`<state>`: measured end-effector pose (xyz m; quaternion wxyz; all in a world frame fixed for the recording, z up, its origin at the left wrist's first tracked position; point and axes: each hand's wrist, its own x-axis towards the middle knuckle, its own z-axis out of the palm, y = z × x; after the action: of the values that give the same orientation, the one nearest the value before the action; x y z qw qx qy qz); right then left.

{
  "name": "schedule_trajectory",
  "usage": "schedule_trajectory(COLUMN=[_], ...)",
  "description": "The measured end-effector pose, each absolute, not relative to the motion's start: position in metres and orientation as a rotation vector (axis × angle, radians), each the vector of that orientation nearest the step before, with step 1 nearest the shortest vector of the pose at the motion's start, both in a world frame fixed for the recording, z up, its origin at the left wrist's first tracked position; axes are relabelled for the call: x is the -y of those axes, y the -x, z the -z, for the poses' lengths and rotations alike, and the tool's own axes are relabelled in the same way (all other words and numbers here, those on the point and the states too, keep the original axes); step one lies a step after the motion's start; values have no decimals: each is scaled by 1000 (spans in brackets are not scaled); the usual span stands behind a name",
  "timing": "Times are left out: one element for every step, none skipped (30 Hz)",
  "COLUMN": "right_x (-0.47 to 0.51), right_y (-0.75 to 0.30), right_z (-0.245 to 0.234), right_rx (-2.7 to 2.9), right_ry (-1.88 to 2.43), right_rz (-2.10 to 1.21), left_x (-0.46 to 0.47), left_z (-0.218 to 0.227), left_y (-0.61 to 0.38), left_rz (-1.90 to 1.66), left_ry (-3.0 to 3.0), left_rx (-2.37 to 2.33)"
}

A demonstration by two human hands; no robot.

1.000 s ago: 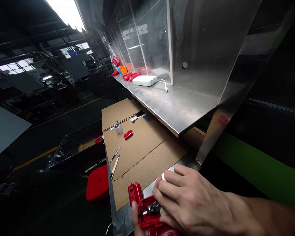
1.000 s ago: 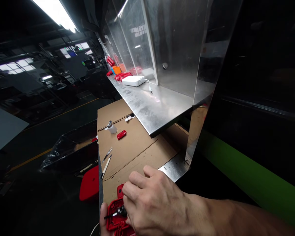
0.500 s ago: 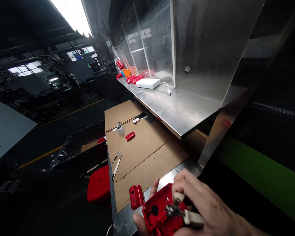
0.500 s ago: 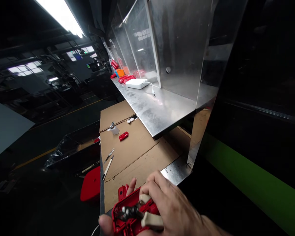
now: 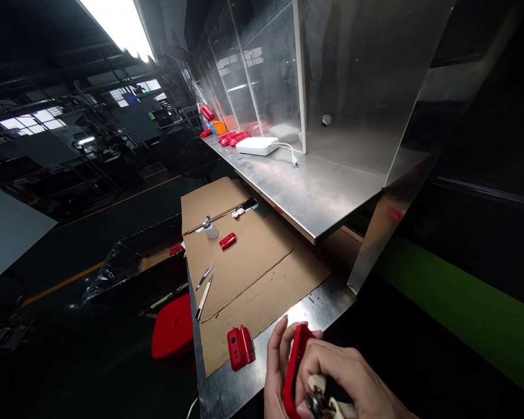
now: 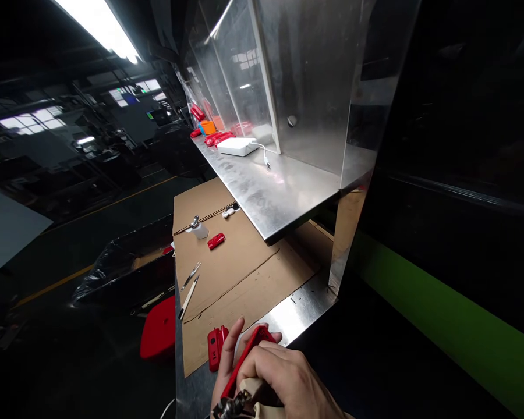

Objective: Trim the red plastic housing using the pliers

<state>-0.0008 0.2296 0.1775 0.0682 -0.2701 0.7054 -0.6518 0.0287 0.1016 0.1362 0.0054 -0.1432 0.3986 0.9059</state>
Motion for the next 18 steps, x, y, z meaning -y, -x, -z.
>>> schedule_trajectory(right_x=[-229, -227, -226, -224, -222, -220, -219, -218, -217, -216, -216, -217, -219, -222, -225, -229, -233, -238], right_y=[0, -1, -2, -3, -5, -7, -9, -11, -13, -15, -16, -17, -17, -16, -15, -13, -12, -10], right_z=[-176, -173, -170, -167, -164, -161, -158, -155, -153, -152, -151, -150, -150, -151, -152, -154, -157, -159], right_rx=[-2141, -2173, -2220, -2275, -2331, -2385, -2439, -2489, -2544, -2603, -2661, -2702, -2736, -2773, -2815, -2853, -2881, -2893], right_ry=[810, 809, 807, 817, 832, 854, 880, 915, 951, 995, 1029, 1066, 1075, 1026, 917, 780, 651, 561], right_rz=[1974, 1990, 2006, 2022, 2028, 2023, 2013, 2009, 2015, 2016, 2009, 1998, 1991, 1996, 2009, 2030, 2060, 2098], left_x=[-104, -107, -110, -113, -116, -119, -121, -123, -125, -127, -128, -128, -126, -124, -119, -114, -107, -100], left_z=[-137, -137, -138, -138, -138, -138, -138, -137, -136, -135, -134, -133, -132, -132, -133, -135, -137, -141], left_y=[-30, -31, -33, -34, -34, -34, -34, -33, -33, -32, -33, -34, -35, -37, -39, -41, -43, -43], left_rz=[-2851, -2873, -2895, -2922, -2954, -2985, -3001, -3012, -3034, -3065, -3098, -3126, -3152, -3171, -3180, -3140, -3060, -2950], left_ry=[402, 345, 303, 278, 265, 273, 306, 337, 366, 404, 440, 463, 456, 432, 405, 386, 391, 410], left_rx=[-1307, -1370, -1418, -1460, -1501, -1531, -1544, -1552, -1561, -1561, -1557, -1568, -1594, -1613, -1611, -1617, -1635, -1665])
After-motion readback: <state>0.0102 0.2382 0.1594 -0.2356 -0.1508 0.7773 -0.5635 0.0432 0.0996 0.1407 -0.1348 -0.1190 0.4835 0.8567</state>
